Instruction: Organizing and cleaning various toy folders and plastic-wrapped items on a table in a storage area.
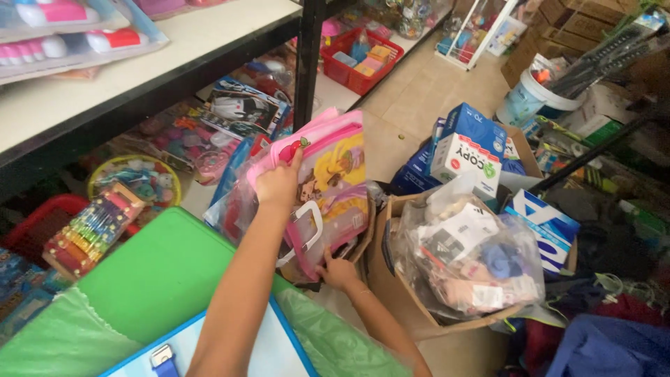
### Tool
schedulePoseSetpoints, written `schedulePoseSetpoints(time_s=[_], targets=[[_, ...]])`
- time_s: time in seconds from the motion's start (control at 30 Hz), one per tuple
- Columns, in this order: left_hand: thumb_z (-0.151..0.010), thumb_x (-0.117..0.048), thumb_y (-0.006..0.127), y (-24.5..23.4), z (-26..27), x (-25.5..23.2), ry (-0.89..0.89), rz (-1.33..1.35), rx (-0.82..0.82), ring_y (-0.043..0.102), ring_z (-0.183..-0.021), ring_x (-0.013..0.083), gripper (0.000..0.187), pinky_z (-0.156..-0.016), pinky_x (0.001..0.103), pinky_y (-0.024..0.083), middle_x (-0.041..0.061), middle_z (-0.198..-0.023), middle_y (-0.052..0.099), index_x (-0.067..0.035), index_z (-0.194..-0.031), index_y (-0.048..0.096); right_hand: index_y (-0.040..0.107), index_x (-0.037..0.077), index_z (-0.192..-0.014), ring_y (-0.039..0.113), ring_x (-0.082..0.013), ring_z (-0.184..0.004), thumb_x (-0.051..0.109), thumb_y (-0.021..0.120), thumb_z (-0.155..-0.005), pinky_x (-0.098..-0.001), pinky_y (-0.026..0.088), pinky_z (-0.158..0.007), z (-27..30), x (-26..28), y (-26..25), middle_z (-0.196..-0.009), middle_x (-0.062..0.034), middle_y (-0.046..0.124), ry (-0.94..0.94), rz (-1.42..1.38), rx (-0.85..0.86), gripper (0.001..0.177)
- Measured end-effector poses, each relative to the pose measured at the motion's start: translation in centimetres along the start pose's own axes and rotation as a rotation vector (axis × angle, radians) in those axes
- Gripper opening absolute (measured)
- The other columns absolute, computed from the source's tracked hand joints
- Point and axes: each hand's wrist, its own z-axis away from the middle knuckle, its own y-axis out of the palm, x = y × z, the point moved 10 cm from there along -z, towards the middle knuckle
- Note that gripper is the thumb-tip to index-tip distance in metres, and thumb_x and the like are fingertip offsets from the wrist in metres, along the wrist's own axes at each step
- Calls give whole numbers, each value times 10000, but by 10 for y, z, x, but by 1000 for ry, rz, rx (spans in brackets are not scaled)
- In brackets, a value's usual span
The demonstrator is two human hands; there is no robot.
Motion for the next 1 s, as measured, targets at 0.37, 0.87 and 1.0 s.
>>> schedulePoseSetpoints(time_s=[0.37,0.87,1.0], targets=[[-977,-216,503,14,-15,27,-79,-533,125,611,-1080,231,755,-873,463,439,65,-1222,633,-363,-1644,181,128,27,-1603,715,-410,-975,600,587,-912,-509,567,-870,15,10,-16,-1064,-208,744,81,-71,54,1007],[-898,-232,536,-84,81,-37,240,-182,-270,400,-1407,312,551,-1148,459,315,172,-1477,479,-44,-1416,529,682,15,-1259,733,-316,-1076,259,695,-933,-387,560,-920,129,22,-228,-1197,-195,735,-214,-452,-385,407],[-902,-233,613,-120,133,-30,285,-42,-136,383,-1437,346,500,-1154,465,316,214,-1496,468,-43,-1363,573,690,-4,-1249,711,-276,-1090,280,698,-972,-383,536,-927,175,88,-290,-1196,-192,743,-352,-482,-457,396]])
